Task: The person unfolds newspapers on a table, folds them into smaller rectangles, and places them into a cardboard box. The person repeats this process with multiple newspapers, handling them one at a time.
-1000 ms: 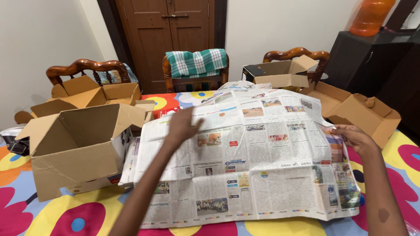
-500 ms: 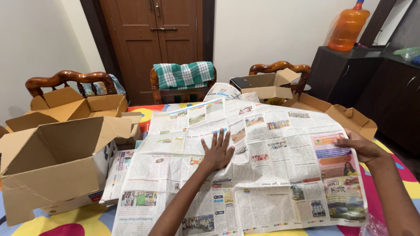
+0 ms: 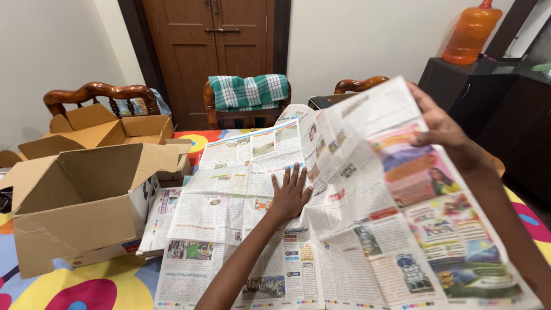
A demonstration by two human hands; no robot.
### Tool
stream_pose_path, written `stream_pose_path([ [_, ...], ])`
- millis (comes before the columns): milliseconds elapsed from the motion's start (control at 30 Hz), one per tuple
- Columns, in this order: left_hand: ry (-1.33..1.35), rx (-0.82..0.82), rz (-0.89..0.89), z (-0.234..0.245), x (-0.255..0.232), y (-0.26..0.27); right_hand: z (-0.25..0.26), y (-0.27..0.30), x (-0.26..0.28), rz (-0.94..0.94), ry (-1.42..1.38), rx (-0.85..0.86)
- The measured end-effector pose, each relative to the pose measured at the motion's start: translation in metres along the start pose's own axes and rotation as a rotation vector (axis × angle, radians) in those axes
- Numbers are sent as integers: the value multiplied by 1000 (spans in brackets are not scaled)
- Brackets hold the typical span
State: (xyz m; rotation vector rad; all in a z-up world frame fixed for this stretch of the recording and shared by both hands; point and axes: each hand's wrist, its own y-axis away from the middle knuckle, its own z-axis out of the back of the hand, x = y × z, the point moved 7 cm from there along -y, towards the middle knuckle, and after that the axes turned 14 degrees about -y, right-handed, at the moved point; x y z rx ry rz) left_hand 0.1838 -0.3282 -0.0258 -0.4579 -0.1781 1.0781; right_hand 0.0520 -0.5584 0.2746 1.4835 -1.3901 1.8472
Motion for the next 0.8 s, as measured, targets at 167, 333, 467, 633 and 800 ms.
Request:
stream_pose_path([
  [167, -84, -204, 11, 20, -4, 10, -64, -25, -18, -38, -222, -19],
  [333, 36, -205, 58, 61, 22, 20, -102, -54, -38, -15, -274, 49],
  [467, 247, -122, 91, 82, 47, 39, -126, -69, -39, -22, -274, 25],
  [633, 309, 62, 0, 48, -2, 65, -149, -70, -44, -15, -292, 32],
  [800, 79, 357, 25, 27, -36, 84, -148, -63, -47, -10, -289, 0],
])
